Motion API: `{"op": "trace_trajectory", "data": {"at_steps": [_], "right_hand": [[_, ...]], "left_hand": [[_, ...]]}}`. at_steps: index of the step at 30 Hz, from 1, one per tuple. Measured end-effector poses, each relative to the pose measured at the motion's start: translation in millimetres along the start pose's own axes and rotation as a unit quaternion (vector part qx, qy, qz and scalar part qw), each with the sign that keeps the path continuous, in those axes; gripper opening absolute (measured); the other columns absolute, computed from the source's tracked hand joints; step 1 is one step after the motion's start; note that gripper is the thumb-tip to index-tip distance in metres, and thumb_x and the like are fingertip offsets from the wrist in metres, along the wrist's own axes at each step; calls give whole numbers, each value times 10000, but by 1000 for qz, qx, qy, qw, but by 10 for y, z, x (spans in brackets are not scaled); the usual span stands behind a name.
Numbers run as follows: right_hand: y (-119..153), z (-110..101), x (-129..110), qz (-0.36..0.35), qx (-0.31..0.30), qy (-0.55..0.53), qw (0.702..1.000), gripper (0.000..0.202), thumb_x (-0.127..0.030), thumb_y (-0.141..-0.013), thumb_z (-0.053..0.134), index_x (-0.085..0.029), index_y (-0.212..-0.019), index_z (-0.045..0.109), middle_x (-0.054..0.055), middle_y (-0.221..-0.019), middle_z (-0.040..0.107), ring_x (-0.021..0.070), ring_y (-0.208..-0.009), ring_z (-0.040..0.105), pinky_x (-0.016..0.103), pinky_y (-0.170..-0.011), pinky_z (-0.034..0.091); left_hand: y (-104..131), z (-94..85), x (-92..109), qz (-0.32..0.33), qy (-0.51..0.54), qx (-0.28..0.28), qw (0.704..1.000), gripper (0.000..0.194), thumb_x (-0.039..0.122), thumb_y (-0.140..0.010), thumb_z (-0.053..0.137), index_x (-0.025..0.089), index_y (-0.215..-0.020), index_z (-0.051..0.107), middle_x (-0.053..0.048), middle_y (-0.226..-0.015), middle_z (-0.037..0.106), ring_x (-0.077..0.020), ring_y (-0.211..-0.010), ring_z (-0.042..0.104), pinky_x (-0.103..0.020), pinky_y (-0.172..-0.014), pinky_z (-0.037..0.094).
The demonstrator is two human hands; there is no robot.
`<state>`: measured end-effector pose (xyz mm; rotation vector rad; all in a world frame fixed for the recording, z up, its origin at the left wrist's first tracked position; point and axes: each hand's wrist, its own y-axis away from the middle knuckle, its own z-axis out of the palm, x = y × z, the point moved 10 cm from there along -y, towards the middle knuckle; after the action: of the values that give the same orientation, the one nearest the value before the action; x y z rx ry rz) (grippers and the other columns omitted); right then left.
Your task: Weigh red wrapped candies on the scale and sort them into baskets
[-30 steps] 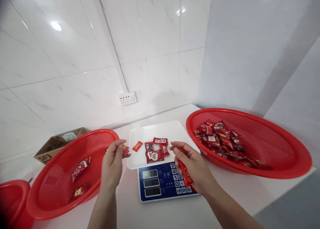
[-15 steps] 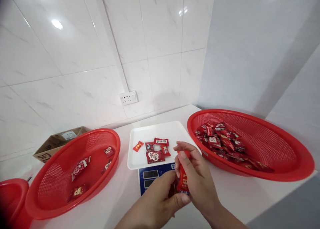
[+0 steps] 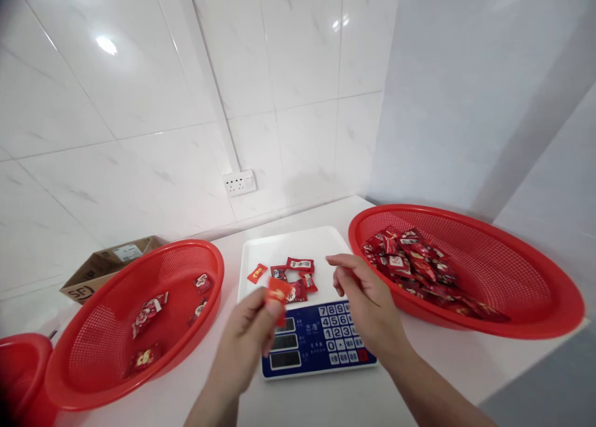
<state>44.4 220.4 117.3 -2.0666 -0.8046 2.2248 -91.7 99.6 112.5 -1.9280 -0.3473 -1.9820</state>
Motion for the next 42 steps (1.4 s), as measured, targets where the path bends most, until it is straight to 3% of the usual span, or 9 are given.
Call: {"op": "trace_trajectory", "data": {"at_steps": [2, 6, 10, 13, 19, 27, 35, 39, 42], "right_hand": [[-137, 215, 29, -54, -106, 145, 982, 274, -199, -847, 433, -268, -912, 691, 46, -961, 579, 171, -808, 565, 330, -766, 469], [-191, 771, 173, -156, -271, 347, 884, 430, -48, -778, 391, -251, -979, 712, 87, -1210, 521, 235, -1073, 508, 379, -900, 429], [-174, 1232, 317, -201, -361, 445, 794, 362, -87, -784, 477, -266, -986, 720, 90, -1188, 553, 247, -964, 521, 381, -842, 444], [-282, 1339, 359, -213, -362, 490, 764, 378, -83, -778, 480, -243, -1033, 708, 122, -1171, 562, 263, -941, 517, 398, -829, 437], [-522, 976, 388, -155, -318, 474, 807, 560, 36, -697, 402, -245, -1087, 689, 107, -1246, 524, 247, -1042, 494, 366, -859, 434], [-457, 636, 613, -134, -318, 488, 802, 530, -18, -754, 376, -298, -1069, 698, 86, -1169, 578, 244, -1013, 529, 388, -852, 445], [-548, 726, 583, -135, -301, 519, 789, 544, -6, -760, 363, -245, -1161, 640, 108, -1164, 583, 256, -1026, 529, 382, -843, 453], [-582, 552, 469, -107, -264, 432, 856, 524, -39, -806, 321, -219, -1214, 597, 110, -1236, 533, 232, -1077, 527, 367, -882, 448], [-509, 267, 333, -63, -217, 317, 921, 456, -153, -861, 331, -209, -1263, 541, 102, -1190, 562, 185, -861, 595, 344, -771, 496]], "left_hand": [[17, -341, 113, 18, 107, 96, 989, 347, 504, -755, 605, 173, -683, 530, 53, -576, 445, -44, -430, 329, -154, -366, 242], [125, -763, 291, 60, 230, 213, 948, 319, 463, -685, 690, 166, -728, 583, 34, -592, 506, -49, -457, 411, -116, -340, 286], [174, -830, 360, 73, 241, 232, 940, 322, 456, -662, 713, 158, -721, 605, 26, -586, 529, -49, -456, 434, -104, -332, 308], [159, -808, 350, 77, 233, 226, 943, 326, 466, -671, 707, 159, -718, 607, 33, -559, 511, -47, -439, 420, -100, -314, 295], [119, -809, 347, 96, 222, 206, 948, 327, 470, -696, 688, 154, -722, 607, 21, -567, 531, -55, -436, 427, -110, -305, 307], [114, -830, 313, 83, 230, 210, 947, 337, 474, -673, 708, 155, -721, 613, 14, -573, 543, -62, -454, 443, -113, -308, 319], [106, -781, 367, 108, 210, 188, 953, 312, 465, -712, 672, 159, -714, 611, 18, -577, 532, -59, -446, 428, -112, -305, 316], [108, -826, 344, 98, 229, 192, 949, 294, 454, -711, 673, 172, -782, 634, 11, -606, 561, -62, -459, 450, -113, -320, 341], [134, -890, 384, 110, 250, 194, 942, 295, 450, -704, 671, 178, -817, 650, 11, -593, 556, -64, -448, 452, -116, -316, 345]]}}
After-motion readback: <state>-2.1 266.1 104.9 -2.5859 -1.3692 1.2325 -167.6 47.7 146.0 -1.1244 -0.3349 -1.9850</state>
